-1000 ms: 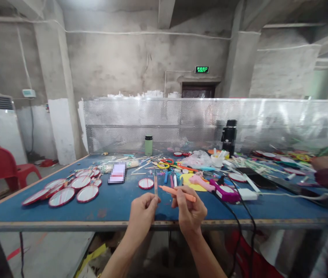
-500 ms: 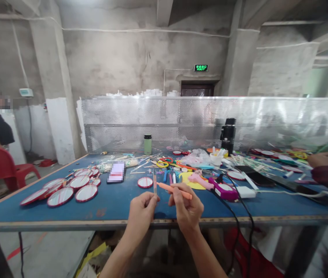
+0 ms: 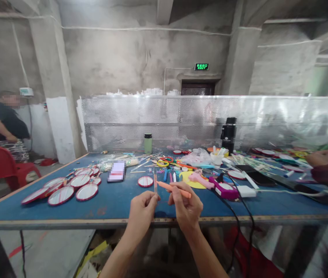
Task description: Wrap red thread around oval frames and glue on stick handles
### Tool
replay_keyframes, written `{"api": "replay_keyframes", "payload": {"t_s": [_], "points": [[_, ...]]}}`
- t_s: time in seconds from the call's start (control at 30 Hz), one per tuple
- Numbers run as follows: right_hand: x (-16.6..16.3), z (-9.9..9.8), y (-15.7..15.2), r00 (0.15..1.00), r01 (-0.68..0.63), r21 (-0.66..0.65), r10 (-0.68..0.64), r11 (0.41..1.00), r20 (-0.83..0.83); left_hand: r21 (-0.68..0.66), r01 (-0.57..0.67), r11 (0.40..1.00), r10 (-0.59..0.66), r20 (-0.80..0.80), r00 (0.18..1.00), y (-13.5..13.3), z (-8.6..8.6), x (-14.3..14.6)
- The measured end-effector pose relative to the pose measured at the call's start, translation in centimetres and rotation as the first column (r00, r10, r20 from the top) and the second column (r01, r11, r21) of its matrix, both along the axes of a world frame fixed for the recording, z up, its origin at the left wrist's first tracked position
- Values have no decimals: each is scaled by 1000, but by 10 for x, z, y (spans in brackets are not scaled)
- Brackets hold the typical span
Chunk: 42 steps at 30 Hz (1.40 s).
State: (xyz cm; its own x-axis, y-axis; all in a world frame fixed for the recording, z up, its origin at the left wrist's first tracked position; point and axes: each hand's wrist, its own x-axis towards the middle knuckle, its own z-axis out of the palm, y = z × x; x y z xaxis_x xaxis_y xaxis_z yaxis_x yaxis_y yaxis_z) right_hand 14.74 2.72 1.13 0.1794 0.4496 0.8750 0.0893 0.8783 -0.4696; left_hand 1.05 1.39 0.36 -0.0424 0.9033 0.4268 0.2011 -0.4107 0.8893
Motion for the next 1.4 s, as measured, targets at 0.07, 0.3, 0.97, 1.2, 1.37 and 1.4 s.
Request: {"api": "replay_keyframes", "payload": {"t_s": [0.07,0.3,0.97,1.2,1.37,1.4], "points": [[0,-1,1,1000,18,1,-18,1000,-24,2,-3,1000,3,-10,1000,0,-1,-1],[0,-1,1,1000,-6,18,6,1000,-29,11,5,1000,-5,-9,1000,0,-3,-1],[-1,-1,1,999,31,9,-31,999,-35,20,6,1000,-6,-7,1000,2,-4,-1],[-1,-1,1,1000,-15,0,15,1000,-10,27,6,1000,-6,-17,1000,0,-3,-1],[-1,0,1,999,28,-4,-28,1000,-26,24,1,1000,-1,-8,1000,0,-3,-2],[-1,0,0,998,37,-2,-37,999,-52,22,5,1000,-5,-3,1000,0,-4,-2]]}}
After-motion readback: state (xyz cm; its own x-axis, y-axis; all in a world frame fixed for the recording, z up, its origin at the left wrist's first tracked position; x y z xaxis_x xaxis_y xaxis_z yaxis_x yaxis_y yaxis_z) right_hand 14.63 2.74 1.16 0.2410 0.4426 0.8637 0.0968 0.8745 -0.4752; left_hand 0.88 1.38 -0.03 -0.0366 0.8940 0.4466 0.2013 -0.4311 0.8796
